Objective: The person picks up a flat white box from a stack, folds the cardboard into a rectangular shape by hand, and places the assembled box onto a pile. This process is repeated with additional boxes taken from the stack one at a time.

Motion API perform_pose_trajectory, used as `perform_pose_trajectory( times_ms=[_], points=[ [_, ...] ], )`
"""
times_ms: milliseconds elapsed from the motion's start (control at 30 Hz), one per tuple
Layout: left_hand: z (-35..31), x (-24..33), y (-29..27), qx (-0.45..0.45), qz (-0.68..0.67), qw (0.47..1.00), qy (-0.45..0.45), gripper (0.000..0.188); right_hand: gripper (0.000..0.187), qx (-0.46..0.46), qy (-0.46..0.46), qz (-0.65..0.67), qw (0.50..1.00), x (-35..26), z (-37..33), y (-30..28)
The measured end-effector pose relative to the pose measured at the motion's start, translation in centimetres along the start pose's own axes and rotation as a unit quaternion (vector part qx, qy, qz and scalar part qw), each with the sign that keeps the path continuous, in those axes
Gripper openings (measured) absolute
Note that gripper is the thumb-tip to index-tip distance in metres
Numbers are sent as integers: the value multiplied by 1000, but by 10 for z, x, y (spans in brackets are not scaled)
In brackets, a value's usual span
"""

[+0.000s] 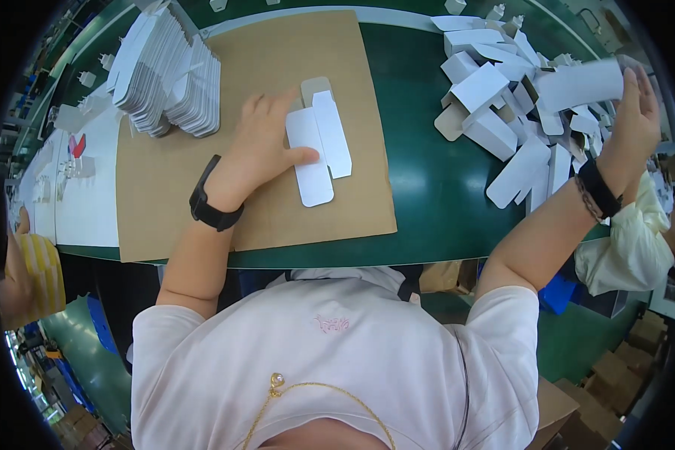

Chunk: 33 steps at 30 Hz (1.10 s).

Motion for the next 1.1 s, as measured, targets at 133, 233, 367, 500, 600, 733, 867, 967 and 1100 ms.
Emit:
perform_pose_trajectory(
  times_ms=[133,233,367,500,600,733,867,967,1100],
  points=[
    [0,8,12,-36,-27,999,22,85,30,-154,-407,-229,871,-13,-82,64],
    [-6,-4,14,-37,-47,998,-2,86,45,-476,-15,-47,878,-5,-212,147],
    [0,2,13,1,-54,999,4,82,47,-496,-117,-5,860,-11,-259,173],
    [8,15,-5,55,-88,994,31,77,46,-518,95,-7,850,-7,-264,173],
    [10,17,-15,93,-110,988,62,74,38,-492,39,16,870,-25,-258,168],
    [12,18,-27,190,-230,954,-23,58,25,-439,180,160,866,-6,-237,164],
    [8,14,1,-44,-503,829,-241,23,24,-406,178,186,877,-18,-221,155],
    [5,20,-9,70,-333,932,-124,30,23,-391,47,73,916,-31,-223,148],
    [4,24,-16,137,-196,970,-54,34,21,-461,-22,-37,886,-43,-234,151]
  ],
)
Point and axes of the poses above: each hand's wrist, its own z-axis towards the middle knuckle, its own y-axis out of the palm, x = y × z, the point moved 6 cm from there along z, towards the middle knuckle, and after that the axes turned 13 degrees about x, right-handed, at the moved point
